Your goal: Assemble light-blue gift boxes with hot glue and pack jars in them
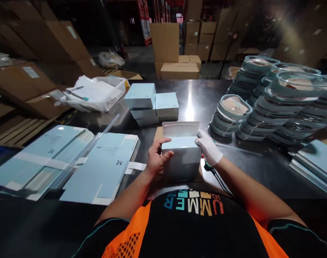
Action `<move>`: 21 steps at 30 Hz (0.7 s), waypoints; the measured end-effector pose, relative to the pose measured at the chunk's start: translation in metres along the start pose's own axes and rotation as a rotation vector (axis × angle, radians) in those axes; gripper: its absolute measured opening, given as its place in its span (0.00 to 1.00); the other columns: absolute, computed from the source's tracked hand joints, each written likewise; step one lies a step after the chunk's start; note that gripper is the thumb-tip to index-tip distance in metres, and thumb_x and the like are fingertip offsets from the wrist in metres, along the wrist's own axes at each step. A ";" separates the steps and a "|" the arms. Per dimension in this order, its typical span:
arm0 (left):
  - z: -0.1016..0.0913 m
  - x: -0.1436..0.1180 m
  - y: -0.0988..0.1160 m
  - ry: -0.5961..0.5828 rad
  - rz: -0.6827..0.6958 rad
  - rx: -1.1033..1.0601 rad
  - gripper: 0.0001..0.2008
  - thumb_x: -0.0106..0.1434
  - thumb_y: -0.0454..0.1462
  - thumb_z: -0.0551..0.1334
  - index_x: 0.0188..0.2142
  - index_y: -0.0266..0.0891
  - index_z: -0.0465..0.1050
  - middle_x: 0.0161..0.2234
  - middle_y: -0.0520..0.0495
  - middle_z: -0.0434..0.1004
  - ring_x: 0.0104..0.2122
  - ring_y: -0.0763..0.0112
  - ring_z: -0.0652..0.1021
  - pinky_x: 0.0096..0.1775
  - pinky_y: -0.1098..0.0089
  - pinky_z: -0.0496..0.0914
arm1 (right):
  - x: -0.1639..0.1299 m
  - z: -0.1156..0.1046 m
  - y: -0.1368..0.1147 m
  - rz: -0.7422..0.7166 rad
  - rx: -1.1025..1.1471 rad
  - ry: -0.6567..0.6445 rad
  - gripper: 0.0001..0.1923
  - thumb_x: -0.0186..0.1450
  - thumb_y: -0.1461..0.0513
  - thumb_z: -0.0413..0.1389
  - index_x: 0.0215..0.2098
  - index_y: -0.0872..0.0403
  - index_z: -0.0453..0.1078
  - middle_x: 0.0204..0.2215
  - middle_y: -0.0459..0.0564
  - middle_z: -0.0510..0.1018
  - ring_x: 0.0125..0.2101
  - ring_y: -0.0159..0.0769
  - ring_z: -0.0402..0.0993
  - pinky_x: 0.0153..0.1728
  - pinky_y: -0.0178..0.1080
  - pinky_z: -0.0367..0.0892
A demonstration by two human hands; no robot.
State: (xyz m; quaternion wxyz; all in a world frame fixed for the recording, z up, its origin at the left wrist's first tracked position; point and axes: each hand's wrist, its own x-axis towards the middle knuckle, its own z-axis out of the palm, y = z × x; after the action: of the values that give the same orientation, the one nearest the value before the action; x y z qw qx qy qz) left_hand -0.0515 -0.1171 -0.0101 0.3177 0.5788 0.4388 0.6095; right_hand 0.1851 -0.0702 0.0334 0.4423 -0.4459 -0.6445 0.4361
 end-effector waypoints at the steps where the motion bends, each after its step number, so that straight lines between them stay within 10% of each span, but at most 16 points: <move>1: -0.002 -0.001 -0.002 -0.023 0.007 0.012 0.40 0.56 0.70 0.75 0.49 0.40 0.85 0.45 0.40 0.86 0.42 0.55 0.84 0.44 0.63 0.77 | 0.001 0.002 -0.003 0.012 -0.001 -0.022 0.18 0.64 0.54 0.56 0.49 0.52 0.76 0.42 0.52 0.86 0.42 0.45 0.81 0.44 0.45 0.79; 10: 0.002 0.000 -0.019 0.123 0.311 -0.100 0.32 0.59 0.62 0.79 0.47 0.46 0.70 0.50 0.41 0.83 0.56 0.52 0.85 0.60 0.51 0.78 | -0.018 -0.030 0.018 -0.380 -0.127 -0.206 0.31 0.63 0.42 0.75 0.53 0.50 0.77 0.68 0.66 0.78 0.70 0.58 0.75 0.69 0.58 0.72; 16: -0.017 0.015 -0.005 -0.236 0.349 0.029 0.25 0.66 0.62 0.73 0.43 0.45 0.86 0.47 0.38 0.86 0.62 0.45 0.83 0.65 0.40 0.75 | -0.037 -0.023 0.019 -0.482 -0.156 -0.223 0.14 0.76 0.55 0.65 0.58 0.42 0.81 0.70 0.57 0.79 0.72 0.54 0.74 0.73 0.67 0.69; 21: -0.019 0.016 0.001 -0.246 0.412 -0.019 0.15 0.71 0.54 0.74 0.44 0.48 0.90 0.45 0.39 0.91 0.59 0.46 0.85 0.62 0.40 0.79 | -0.039 -0.018 0.025 -0.531 -0.120 -0.191 0.17 0.75 0.58 0.65 0.61 0.38 0.81 0.70 0.53 0.79 0.72 0.50 0.75 0.73 0.63 0.70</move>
State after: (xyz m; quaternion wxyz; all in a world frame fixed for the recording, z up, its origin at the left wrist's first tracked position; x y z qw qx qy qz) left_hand -0.0722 -0.1070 -0.0011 0.2433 0.7230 0.2637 0.5903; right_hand 0.2157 -0.0993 0.0067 0.4511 -0.2436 -0.8021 0.3063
